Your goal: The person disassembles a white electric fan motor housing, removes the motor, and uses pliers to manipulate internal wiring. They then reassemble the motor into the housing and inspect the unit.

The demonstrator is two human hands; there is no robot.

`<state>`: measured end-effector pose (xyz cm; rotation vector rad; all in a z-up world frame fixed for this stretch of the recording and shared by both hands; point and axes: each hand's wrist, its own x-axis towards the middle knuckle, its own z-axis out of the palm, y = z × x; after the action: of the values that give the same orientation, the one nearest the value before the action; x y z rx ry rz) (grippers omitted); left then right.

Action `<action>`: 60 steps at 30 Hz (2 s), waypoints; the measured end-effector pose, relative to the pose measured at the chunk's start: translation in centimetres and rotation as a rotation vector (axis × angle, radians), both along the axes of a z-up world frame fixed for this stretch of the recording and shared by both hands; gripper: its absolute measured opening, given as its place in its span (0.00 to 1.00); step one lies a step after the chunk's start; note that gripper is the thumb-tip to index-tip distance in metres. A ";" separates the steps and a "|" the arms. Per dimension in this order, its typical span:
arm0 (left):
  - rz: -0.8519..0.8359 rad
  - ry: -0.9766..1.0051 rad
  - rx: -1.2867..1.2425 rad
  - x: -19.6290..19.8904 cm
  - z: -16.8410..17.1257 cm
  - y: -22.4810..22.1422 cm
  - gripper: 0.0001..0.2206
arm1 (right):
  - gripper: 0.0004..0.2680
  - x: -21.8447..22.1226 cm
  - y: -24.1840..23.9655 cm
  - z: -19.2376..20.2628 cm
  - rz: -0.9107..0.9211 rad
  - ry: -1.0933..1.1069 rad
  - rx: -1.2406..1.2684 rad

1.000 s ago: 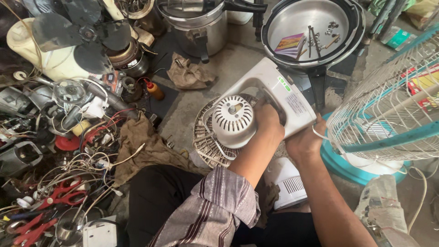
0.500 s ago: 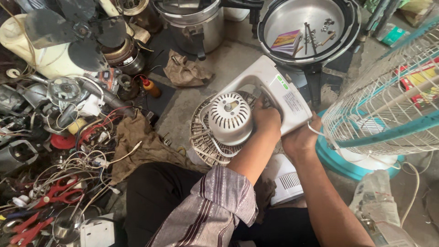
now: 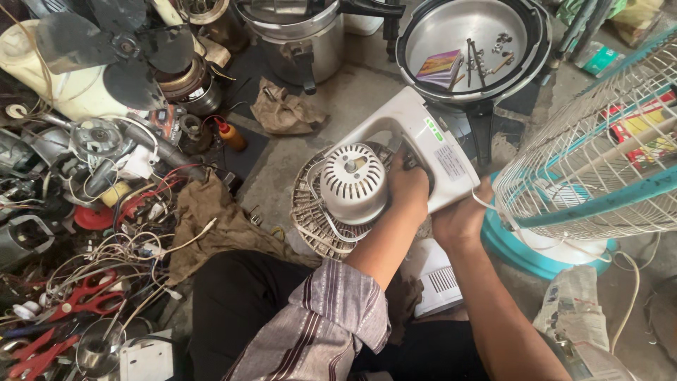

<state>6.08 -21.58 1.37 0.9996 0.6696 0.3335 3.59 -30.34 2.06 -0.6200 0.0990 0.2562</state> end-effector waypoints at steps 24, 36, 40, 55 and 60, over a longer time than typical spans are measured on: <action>-0.263 -0.309 0.193 -7.5 6.5 0.5 0.36 | 0.23 13.1 0.2 -10.1 0.524 -0.031 0.381; -0.260 -0.202 0.594 -9.3 10.5 0.5 0.42 | 0.20 9.3 0.0 -4.3 0.422 0.018 0.002; -0.248 -0.229 0.776 -10.3 11.5 1.1 0.41 | 0.17 7.9 0.7 -1.8 0.353 -0.040 0.045; -0.336 -0.512 0.321 -15.1 10.8 4.3 0.47 | 0.22 2.4 2.8 8.0 0.476 -0.014 0.050; -0.252 -0.501 0.043 -14.9 10.3 3.6 0.50 | 0.23 2.6 2.7 7.7 0.558 -0.003 0.113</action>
<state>-8.82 -17.98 11.64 0.9787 0.0814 0.3591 6.15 -27.67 9.75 -0.5256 -0.0941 0.7950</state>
